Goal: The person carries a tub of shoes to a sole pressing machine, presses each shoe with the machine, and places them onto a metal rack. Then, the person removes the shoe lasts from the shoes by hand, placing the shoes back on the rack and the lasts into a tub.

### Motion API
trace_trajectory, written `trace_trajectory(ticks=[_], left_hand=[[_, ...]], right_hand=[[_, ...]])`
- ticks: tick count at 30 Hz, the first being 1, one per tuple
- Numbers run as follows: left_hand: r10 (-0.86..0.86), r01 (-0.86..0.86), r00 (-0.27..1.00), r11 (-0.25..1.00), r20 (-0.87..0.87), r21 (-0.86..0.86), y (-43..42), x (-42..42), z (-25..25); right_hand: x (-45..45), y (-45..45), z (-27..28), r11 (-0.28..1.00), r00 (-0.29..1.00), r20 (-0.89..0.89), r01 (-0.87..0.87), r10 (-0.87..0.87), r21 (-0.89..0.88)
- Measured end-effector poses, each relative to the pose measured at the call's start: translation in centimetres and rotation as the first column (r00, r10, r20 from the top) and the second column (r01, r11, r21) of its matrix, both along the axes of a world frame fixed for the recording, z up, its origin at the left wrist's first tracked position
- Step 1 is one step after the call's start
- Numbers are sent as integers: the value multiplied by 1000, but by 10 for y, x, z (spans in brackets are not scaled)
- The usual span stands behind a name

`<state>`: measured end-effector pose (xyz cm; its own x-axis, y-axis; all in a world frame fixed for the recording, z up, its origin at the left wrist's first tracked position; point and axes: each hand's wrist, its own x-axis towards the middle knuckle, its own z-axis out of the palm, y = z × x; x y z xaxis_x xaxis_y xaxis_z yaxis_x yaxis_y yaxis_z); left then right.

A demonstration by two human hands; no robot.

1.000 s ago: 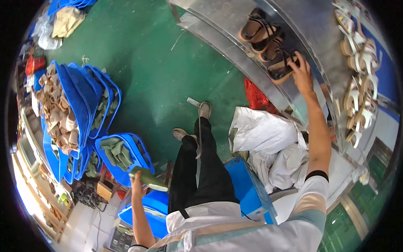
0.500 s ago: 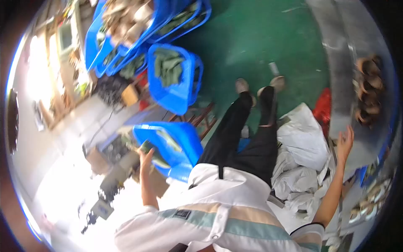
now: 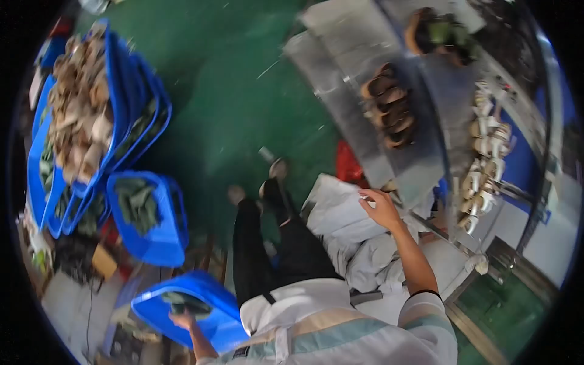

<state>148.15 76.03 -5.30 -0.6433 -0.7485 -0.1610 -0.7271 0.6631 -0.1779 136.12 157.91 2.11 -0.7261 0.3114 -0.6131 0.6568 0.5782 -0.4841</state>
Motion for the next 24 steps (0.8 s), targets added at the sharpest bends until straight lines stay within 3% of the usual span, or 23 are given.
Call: trace_trajectory(ticks=[1,2,4,5,7,10,11,13,15,16,18,20,21,22,23,24], left_hand=[[161,-152,984,981,72,-118,2,-12,3],[227,-197,970,944,86,-263,-37,6,-19],[460,-443,888,853,-3,-276,-50,-14,-27],[475,-471,878,844,-50,-254,-43,-30,-20],[413,-443,893,879,-181,-179,-28,-58,-11],[239,-277,866,960,-440,-24,16,-121,23],[228,-269,862,963,-452,-28,34,-146,39],[65,3,778,994,-624,107,84,-193,63],[-52,299,633,937,-772,181,141,-241,93],[-80,418,616,877,-783,239,178,-266,103],[-160,645,599,678,-785,353,262,-308,119],[-276,743,641,458,-716,488,370,-329,146],[-504,904,422,171,-754,391,423,-343,163],[-559,934,243,-85,-793,346,473,-352,174],[-605,924,73,-257,-793,281,521,-357,189],[-508,877,-122,-458,-853,147,557,-361,187]], right_hand=[[-12,17,10,994,993,-109,45,-34,100],[-23,31,19,980,975,-214,91,-52,177],[-66,57,38,931,882,-463,240,-91,275],[-96,72,56,892,796,-594,347,-116,290],[-157,108,76,847,629,-737,509,-247,150],[-250,162,62,734,516,-738,678,-434,42],[-278,157,64,734,522,-754,675,-399,79],[-306,154,61,692,510,-774,710,-376,132],[-306,160,52,603,482,-783,778,-392,177],[-296,160,53,645,409,-811,762,-418,52],[-266,153,63,719,257,-848,668,-464,-191],[-212,124,89,740,449,-712,657,-540,-147],[-187,99,104,771,483,-653,582,-583,-258],[-165,76,119,828,575,-639,529,-511,-186],[-139,63,120,844,614,-588,462,-527,-273],[-118,45,128,797,668,-435,503,-604,-335]])
